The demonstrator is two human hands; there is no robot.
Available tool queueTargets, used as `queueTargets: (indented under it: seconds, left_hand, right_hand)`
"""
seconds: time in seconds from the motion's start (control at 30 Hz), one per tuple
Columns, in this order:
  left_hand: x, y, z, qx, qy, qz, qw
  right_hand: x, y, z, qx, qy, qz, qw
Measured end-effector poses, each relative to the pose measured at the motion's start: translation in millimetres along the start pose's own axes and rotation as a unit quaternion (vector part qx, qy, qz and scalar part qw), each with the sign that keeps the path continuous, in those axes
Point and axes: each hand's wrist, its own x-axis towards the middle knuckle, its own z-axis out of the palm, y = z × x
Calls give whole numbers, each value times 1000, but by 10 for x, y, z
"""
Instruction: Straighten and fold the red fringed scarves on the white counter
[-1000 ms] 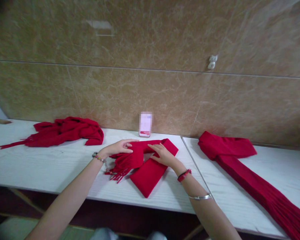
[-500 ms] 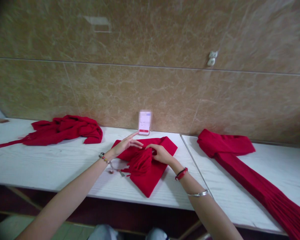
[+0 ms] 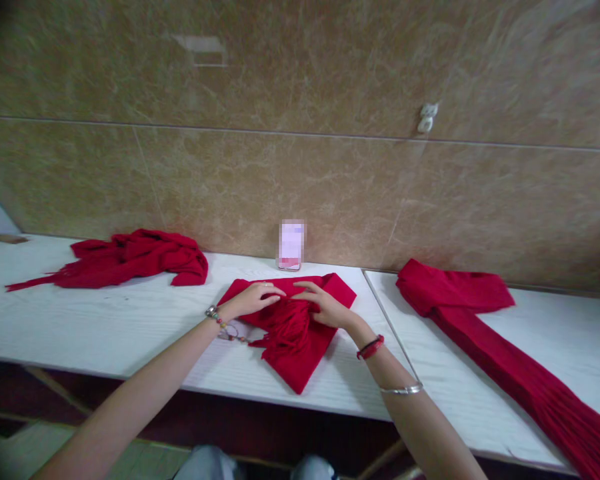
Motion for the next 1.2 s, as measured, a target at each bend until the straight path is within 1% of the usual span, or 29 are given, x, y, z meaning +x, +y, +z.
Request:
queueTargets:
  seconds: [0.07, 0.13, 0.2, 0.3, 0.4, 0.5, 0.6, 0.67, 0.73, 0.77, 0.8, 0.87, 0.93, 0.97, 1.0, 1.07, 1.13, 1.2]
  left_hand:
    - [-9, -21, -52, 11, 5, -1, 1000]
    - [-27, -64, -118, 24, 13, -15, 1000]
    - [-53, -111, -190, 46, 16, -42, 998]
    - [-87, -122, -257, 105, 16, -66, 992]
    - [-85, -26, -211, 122, -3, -32, 992]
    - [-48, 93, -79, 84, -68, 15, 994]
    - [-18, 135, 12, 45, -112, 16, 993]
    - [-19, 121, 1, 18, -118, 11, 993]
    - [-31, 86, -63, -9, -109, 13, 994]
    - [-39, 62, -105, -25, -94, 10, 995]
    - [-45, 34, -149, -46, -71, 2, 996]
    - [-53, -30, -218, -97, -4, -27, 995]
    - [-56, -91, -244, -148, 61, -51, 986]
    - [-57, -113, -238, -164, 81, -57, 981]
    - [-56, -127, -222, -170, 92, -60, 979]
    - [-45, -123, -174, -157, 93, -70, 981]
    - [-5, -83, -132, -130, 80, -83, 985]
    - [82, -20, -114, -119, 60, -87, 987]
  right_hand:
    - [-5, -37, -32, 14, -18, -19, 1000]
    - [1, -66, -33, 30, -1, -23, 999]
    - [11, -80, -9, 42, 10, -19, 999]
    - [26, -80, 42, 34, -25, -2, 999]
    - [34, -74, 76, 22, -44, 8, 999]
    - [17, -55, 73, 17, -19, 19, 999]
    - [-32, -12, 39, 4, 3, 89, 996]
    - [-66, 13, 13, -15, -15, 131, 991]
    - [-81, 21, -8, -40, -47, 146, 987]
    - [-80, 18, -17, -56, -56, 150, 986]
    - [-75, 11, -26, -75, -60, 152, 984]
    - [-57, -7, -48, -117, -56, 157, 979]
    - [-48, -23, -87, -140, -56, 148, 977]
    - [-52, -29, -114, -135, -62, 135, 980]
    - [-61, -34, -147, -120, -67, 121, 983]
    - [-91, -39, -222, -69, -63, 93, 991]
    - [-124, -38, -294, -15, -28, 79, 996]
    - [-145, -29, -343, 17, 18, 76, 997]
